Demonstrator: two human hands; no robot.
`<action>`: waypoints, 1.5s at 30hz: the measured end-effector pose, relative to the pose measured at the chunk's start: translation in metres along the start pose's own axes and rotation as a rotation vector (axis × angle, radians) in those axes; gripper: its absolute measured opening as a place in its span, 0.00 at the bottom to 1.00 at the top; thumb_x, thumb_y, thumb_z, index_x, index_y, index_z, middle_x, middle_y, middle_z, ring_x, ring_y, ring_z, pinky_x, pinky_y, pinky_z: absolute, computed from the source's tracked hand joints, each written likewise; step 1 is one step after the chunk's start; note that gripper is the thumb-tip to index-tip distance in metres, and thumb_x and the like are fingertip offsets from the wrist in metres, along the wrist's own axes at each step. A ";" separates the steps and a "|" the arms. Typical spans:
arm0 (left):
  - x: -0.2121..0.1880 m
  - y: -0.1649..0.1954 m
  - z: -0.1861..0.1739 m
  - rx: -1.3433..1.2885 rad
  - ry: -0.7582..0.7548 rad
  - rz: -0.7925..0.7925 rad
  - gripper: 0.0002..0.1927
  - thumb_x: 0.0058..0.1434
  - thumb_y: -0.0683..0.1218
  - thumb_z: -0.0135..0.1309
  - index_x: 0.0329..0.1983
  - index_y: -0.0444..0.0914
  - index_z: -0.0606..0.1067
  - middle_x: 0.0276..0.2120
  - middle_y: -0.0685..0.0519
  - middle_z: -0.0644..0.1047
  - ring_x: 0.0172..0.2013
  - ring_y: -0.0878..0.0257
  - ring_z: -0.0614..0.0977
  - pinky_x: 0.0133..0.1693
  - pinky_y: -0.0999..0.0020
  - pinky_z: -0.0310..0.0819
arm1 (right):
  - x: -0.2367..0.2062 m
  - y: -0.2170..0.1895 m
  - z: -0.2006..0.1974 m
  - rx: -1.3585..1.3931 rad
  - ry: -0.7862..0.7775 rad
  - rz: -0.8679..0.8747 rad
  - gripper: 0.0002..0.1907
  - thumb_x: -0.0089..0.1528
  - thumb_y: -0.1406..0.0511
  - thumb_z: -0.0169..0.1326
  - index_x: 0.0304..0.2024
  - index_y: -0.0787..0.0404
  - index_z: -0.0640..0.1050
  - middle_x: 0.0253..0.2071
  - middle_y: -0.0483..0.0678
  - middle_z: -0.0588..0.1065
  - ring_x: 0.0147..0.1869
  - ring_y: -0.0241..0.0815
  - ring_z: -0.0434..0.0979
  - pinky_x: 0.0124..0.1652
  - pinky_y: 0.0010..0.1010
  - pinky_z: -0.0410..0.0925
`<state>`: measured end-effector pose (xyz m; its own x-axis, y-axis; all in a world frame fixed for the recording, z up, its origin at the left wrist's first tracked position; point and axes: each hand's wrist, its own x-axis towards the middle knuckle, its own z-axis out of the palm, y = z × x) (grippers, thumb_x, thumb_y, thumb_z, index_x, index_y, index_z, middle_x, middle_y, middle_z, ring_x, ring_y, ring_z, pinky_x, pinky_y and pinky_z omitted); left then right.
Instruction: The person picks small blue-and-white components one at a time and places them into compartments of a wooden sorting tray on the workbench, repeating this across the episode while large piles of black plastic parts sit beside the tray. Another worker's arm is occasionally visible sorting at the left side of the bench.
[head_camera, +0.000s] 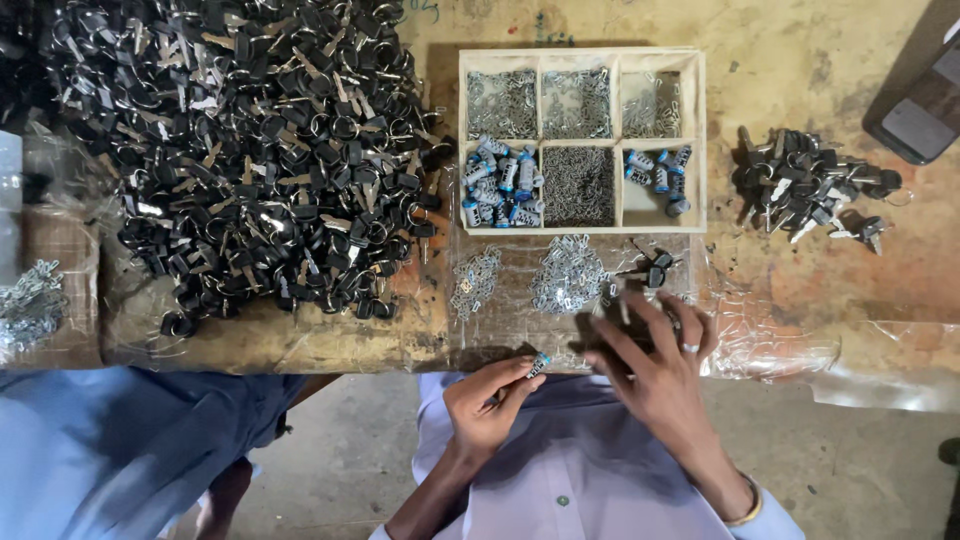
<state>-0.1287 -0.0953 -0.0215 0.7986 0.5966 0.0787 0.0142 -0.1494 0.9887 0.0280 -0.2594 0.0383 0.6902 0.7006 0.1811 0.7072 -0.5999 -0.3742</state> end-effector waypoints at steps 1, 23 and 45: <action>0.000 -0.002 0.000 -0.012 0.006 -0.002 0.13 0.54 0.34 0.70 0.42 0.32 0.82 0.40 0.47 0.86 0.28 0.71 0.81 0.28 0.80 0.72 | -0.002 0.000 -0.002 0.052 -0.011 -0.016 0.21 0.55 0.51 0.65 0.48 0.47 0.82 0.64 0.47 0.69 0.71 0.59 0.60 0.67 0.55 0.48; -0.003 -0.010 -0.001 -0.069 0.023 -0.032 0.12 0.55 0.35 0.70 0.41 0.33 0.82 0.40 0.45 0.86 0.32 0.67 0.88 0.25 0.81 0.70 | -0.013 0.007 0.009 0.083 0.020 -0.143 0.17 0.50 0.64 0.68 0.43 0.45 0.86 0.50 0.38 0.75 0.60 0.48 0.68 0.63 0.49 0.54; -0.002 -0.008 0.002 -0.117 -0.005 -0.064 0.12 0.57 0.35 0.68 0.44 0.31 0.81 0.41 0.44 0.85 0.34 0.64 0.89 0.26 0.80 0.73 | -0.024 0.009 0.015 0.404 -0.025 -0.252 0.12 0.52 0.63 0.69 0.38 0.49 0.85 0.41 0.36 0.80 0.48 0.39 0.75 0.54 0.41 0.59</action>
<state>-0.1287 -0.0968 -0.0295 0.8012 0.5982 0.0145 -0.0049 -0.0177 0.9998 0.0155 -0.2761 0.0165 0.4976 0.8171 0.2911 0.7320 -0.2155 -0.6463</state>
